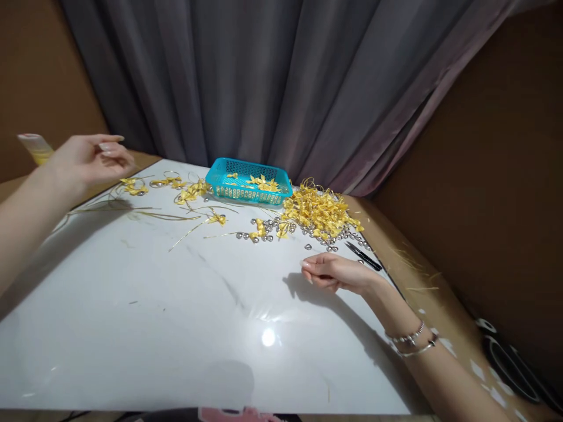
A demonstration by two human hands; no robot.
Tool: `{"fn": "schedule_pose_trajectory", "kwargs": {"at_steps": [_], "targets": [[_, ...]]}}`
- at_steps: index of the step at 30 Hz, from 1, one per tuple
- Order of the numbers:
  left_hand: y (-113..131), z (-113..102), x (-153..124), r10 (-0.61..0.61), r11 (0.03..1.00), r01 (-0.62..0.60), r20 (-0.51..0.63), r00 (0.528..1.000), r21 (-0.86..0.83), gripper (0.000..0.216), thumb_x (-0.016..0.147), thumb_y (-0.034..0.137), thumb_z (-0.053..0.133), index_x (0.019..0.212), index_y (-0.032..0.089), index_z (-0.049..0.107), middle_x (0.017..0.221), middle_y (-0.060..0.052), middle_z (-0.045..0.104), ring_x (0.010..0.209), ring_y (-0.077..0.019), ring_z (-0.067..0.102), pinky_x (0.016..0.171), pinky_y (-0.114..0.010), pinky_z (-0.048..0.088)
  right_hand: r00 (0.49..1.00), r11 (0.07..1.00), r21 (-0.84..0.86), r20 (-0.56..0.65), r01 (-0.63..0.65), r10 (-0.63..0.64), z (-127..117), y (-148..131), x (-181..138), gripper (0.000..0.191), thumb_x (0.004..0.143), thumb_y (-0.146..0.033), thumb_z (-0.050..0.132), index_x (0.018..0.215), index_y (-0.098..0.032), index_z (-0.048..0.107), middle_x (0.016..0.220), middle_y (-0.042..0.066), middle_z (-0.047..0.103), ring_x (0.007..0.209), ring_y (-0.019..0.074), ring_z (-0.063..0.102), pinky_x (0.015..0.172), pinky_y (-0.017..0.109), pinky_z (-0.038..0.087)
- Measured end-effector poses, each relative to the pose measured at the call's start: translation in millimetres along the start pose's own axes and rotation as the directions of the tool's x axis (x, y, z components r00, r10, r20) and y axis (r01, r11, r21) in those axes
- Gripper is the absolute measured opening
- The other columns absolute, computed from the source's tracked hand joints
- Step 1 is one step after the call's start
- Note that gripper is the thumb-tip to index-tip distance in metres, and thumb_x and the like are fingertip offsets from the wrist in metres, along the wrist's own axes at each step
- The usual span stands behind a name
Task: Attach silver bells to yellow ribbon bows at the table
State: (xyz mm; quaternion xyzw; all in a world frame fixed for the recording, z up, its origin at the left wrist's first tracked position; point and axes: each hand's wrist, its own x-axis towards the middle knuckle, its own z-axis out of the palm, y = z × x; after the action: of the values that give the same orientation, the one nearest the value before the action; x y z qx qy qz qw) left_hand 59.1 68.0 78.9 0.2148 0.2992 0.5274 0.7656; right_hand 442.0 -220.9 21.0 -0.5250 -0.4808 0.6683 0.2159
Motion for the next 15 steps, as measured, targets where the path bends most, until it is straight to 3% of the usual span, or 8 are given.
{"fn": "schedule_pose_trajectory", "kwargs": {"at_steps": [5,9,15], "targets": [[-7.0,-22.8,-12.4,-0.022,0.988,0.022,0.001,1.0,0.155,0.033,0.095,0.013,0.023,0.063,0.02,0.027,0.044,0.006,0.035,0.034,-0.0057,0.034,0.028,-0.015,0.03,0.993,0.998,-0.054,0.113,-0.034,0.04,-3.7,-1.1,6.9,0.038,0.088,-0.041,0.053,0.061,-0.016,0.044,0.045,-0.01,0.029,0.04,0.0041,0.02,0.037,0.018,0.014],[-16.8,-31.6,-20.9,0.02,0.966,-0.022,0.012,1.0,0.256,0.033,0.093,0.01,0.025,0.062,0.019,0.028,0.044,0.006,0.034,0.034,-0.0056,0.03,0.027,-0.017,0.026,0.977,0.998,-0.054,0.207,-0.045,0.055,-4.3,1.4,12.2,0.042,0.088,-0.041,0.055,0.057,-0.017,0.039,0.046,-0.01,0.027,0.041,0.0038,0.02,0.037,0.019,0.016],[-25.5,-47.5,-19.6,0.049,0.978,-0.043,-0.024,0.999,0.203,0.029,0.085,0.003,0.035,0.062,0.019,0.028,0.045,0.006,0.031,0.038,-0.0057,0.028,0.035,-0.016,0.034,0.955,0.999,-0.006,0.294,-0.051,0.051,-3.0,9.6,18.9,0.042,0.087,-0.042,0.055,0.058,-0.019,0.036,0.047,-0.011,0.023,0.041,0.0037,0.016,0.038,0.021,0.013]]}}
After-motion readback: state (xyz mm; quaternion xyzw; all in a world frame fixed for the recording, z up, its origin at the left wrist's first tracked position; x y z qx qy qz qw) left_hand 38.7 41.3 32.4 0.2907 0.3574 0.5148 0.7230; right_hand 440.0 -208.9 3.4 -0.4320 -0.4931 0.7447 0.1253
